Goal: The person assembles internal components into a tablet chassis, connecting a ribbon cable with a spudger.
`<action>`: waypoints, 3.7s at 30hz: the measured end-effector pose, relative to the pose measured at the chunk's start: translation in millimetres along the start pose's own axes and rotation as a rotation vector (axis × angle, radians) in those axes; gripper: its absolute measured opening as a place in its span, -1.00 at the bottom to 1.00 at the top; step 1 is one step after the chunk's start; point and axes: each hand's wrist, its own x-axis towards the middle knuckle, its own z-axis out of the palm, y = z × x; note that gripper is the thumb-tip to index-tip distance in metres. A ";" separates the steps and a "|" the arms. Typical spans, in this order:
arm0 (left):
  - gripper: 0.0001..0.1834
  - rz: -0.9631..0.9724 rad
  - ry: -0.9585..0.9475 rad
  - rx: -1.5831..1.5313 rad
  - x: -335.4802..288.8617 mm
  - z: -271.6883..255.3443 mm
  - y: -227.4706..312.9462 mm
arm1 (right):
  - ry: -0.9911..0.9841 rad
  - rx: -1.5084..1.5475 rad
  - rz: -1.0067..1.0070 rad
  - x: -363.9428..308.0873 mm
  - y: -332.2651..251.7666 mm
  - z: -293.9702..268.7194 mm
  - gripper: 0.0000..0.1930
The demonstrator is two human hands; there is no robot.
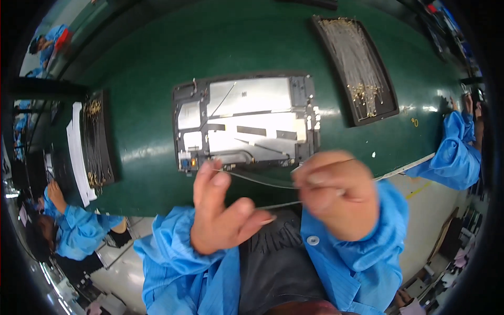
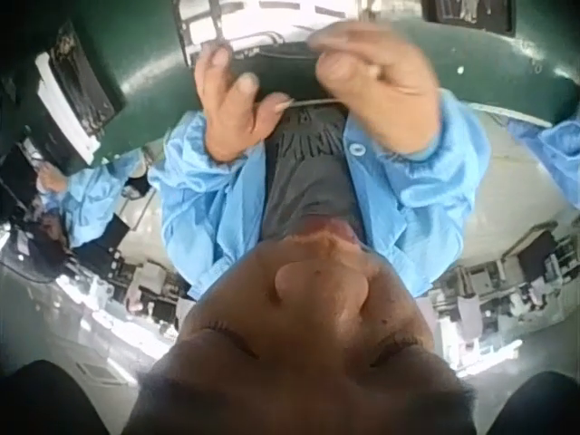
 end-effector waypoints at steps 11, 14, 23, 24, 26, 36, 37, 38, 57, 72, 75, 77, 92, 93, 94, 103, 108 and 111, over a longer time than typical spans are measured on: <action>-0.71 0.011 -0.160 0.180 -2.4 17.6 -4.0 | 0.129 0.364 0.995 -26.4 36.7 -7.8 -0.69; -0.72 -0.087 -0.240 0.236 6.7 30.5 -12.7 | 0.550 0.246 0.638 -16.0 41.5 -11.5 -0.68; -0.75 -0.228 -0.345 0.232 10.0 37.2 -10.4 | 0.563 -0.184 -0.017 -16.0 69.3 -9.6 -0.67; -0.75 -0.229 -0.344 0.241 10.3 37.8 -9.8 | 0.540 -0.218 -0.074 -16.6 73.5 -9.3 -0.68; -0.75 -0.230 -0.343 0.251 10.8 38.4 -8.9 | 0.498 -0.260 -0.181 -17.2 82.1 -10.6 -0.71; -0.80 -0.200 -0.362 0.306 11.7 38.1 -8.6 | 0.425 -0.406 -0.325 -15.3 95.0 -12.3 -0.70; -0.80 -0.193 -0.366 0.306 12.1 37.8 -8.4 | 0.410 -0.400 -0.322 -15.9 95.8 -13.3 -0.70; -0.80 -0.194 -0.365 0.306 12.4 37.7 -7.9 | 0.395 -0.394 -0.320 -16.4 96.2 -14.0 -0.70; -0.82 -0.203 -0.362 0.295 15.4 36.4 -8.4 | 0.368 -0.360 -0.316 -12.5 94.8 -16.2 -0.73; -0.79 -0.223 -0.376 0.289 18.5 35.9 -8.5 | 0.330 -0.402 -0.313 -11.3 94.0 -18.4 -0.73; -0.80 -0.201 -0.369 0.291 17.4 35.9 -7.7 | 0.282 -0.462 -0.331 -12.6 92.8 -19.8 -0.72; -0.80 -0.199 -0.370 0.292 15.8 36.1 -6.6 | 0.253 -0.466 -0.339 -14.6 91.4 -20.5 -0.72; -0.82 -0.145 -0.447 0.327 28.7 33.0 -18.1 | 0.125 -0.594 0.078 19.2 63.7 -18.6 -0.82; -0.82 -0.143 -0.462 0.376 36.8 27.0 -28.8 | 0.277 -0.270 0.303 20.4 65.0 -23.1 -0.77; -0.80 -0.129 -0.361 0.546 46.0 18.0 -42.9 | 0.353 -0.147 0.265 18.1 58.4 -25.2 -0.72; -0.22 -1.201 0.013 -0.315 45.2 -40.1 -106.9 | 0.257 -0.942 0.416 -32.2 62.3 -46.6 -0.61; -0.35 -1.168 -0.130 -0.532 61.5 -28.7 -133.9 | 0.394 -0.809 0.513 -35.8 70.0 -51.4 -0.62; -0.49 -1.143 -0.306 -0.886 64.5 -45.3 -138.2 | 0.418 -0.705 0.628 -20.8 63.6 -44.8 -0.60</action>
